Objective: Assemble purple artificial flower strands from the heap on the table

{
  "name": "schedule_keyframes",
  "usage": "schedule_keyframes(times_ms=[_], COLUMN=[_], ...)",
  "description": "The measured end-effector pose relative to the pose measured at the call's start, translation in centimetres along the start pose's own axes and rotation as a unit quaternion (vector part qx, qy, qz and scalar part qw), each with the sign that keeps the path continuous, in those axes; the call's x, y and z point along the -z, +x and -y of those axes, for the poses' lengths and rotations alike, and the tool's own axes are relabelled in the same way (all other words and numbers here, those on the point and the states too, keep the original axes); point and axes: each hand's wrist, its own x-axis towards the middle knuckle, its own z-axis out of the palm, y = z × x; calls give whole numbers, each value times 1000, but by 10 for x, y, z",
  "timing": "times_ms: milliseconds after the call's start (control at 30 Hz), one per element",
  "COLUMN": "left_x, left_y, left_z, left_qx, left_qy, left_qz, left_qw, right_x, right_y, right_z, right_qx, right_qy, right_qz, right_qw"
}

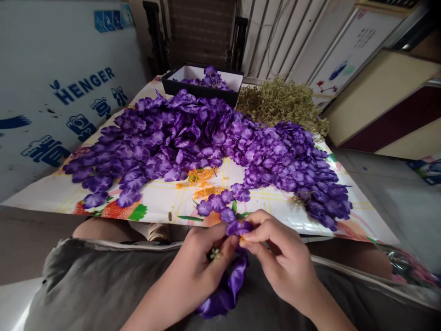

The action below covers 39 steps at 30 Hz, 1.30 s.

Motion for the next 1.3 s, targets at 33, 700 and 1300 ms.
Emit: schedule_keyframes(times_ms=[33,700,1300], left_x=[-1,8,6], left_y=[-1,-8,-13], left_z=[1,-10,-13], left_qx=[-14,-45,-108], left_qy=[29,4,-4], left_qz=[-6,80,70], left_qw=[999,996,992], right_x=[-1,25,22], right_y=[-1,0,-10], right_z=[0,15,25], right_qx=[9,-105,49], right_qy=[-16,237,-23], right_qz=[-1,56,57], right_qw=[1000,964,997])
